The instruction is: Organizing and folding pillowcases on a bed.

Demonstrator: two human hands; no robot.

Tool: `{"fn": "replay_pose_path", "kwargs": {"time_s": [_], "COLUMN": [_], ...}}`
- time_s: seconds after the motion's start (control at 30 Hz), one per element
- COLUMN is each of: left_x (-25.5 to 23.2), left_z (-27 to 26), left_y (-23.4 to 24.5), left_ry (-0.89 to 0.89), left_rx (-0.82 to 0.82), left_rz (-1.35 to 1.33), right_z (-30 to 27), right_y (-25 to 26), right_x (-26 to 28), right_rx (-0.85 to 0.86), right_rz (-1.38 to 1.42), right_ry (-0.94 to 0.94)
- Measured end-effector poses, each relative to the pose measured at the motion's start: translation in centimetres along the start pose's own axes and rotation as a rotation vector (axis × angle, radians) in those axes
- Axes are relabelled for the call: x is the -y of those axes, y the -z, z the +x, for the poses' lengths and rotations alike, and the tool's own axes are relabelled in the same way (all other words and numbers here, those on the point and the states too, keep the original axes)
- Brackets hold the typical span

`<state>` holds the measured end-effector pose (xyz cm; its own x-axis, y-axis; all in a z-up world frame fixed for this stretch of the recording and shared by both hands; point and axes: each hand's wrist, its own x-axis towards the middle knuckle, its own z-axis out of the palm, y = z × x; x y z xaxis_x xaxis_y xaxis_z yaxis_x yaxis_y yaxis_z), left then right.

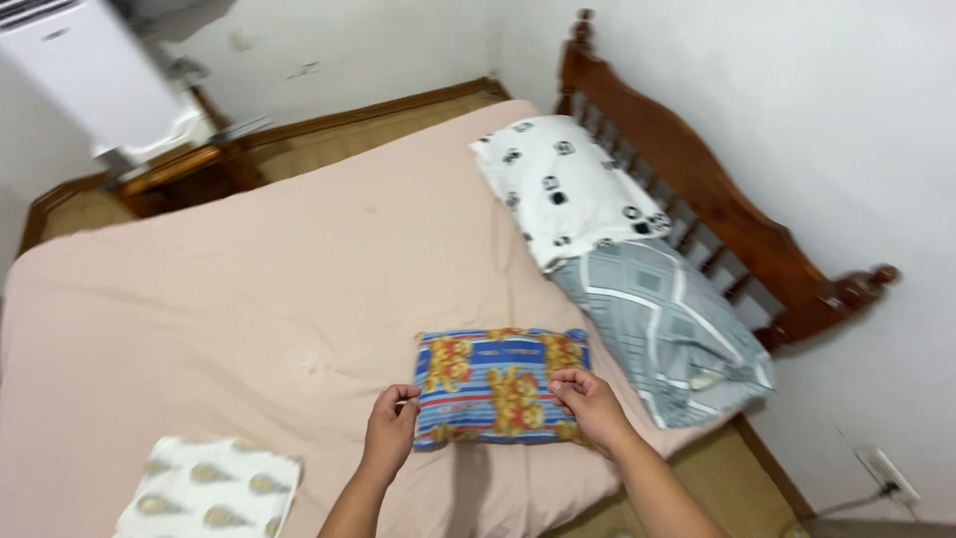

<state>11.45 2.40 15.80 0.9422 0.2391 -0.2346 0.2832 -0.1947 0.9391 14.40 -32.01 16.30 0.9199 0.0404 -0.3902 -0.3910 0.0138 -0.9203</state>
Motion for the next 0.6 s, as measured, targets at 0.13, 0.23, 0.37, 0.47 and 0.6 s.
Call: {"fn": "replay_pose_path", "kwargs": {"time_s": [0.13, 0.23, 0.37, 0.47, 0.6], "left_x": [0.0, -1.1, -2.1, -2.1, -4.1], "left_z": [-0.2, -1.0, -0.9, -1.1, -1.6], "left_y": [-6.7, -11.6, -18.5, -22.7, -26.8], "left_ry": [-0.014, -0.006, -0.012, -0.039, -0.094], "left_rx": [0.094, 0.123, 0.157, 0.209, 0.317], "left_rz": [-0.009, 0.028, 0.041, 0.001, 0.074], "right_z": [-0.7, -0.6, 0.2, 0.3, 0.6], "right_y": [7.1, 12.1, 18.1, 21.4, 24.5], "right_x": [-1.6, -3.0, -4.3, -4.6, -3.7], "right_rx": [-0.097, -0.133, -0.163, -0.183, -0.237], "right_rz": [0.004, -0.020, -0.049, -0.027, -0.012], "right_ry": [-0.030, -0.026, -0.014, -0.022, -0.086]}}
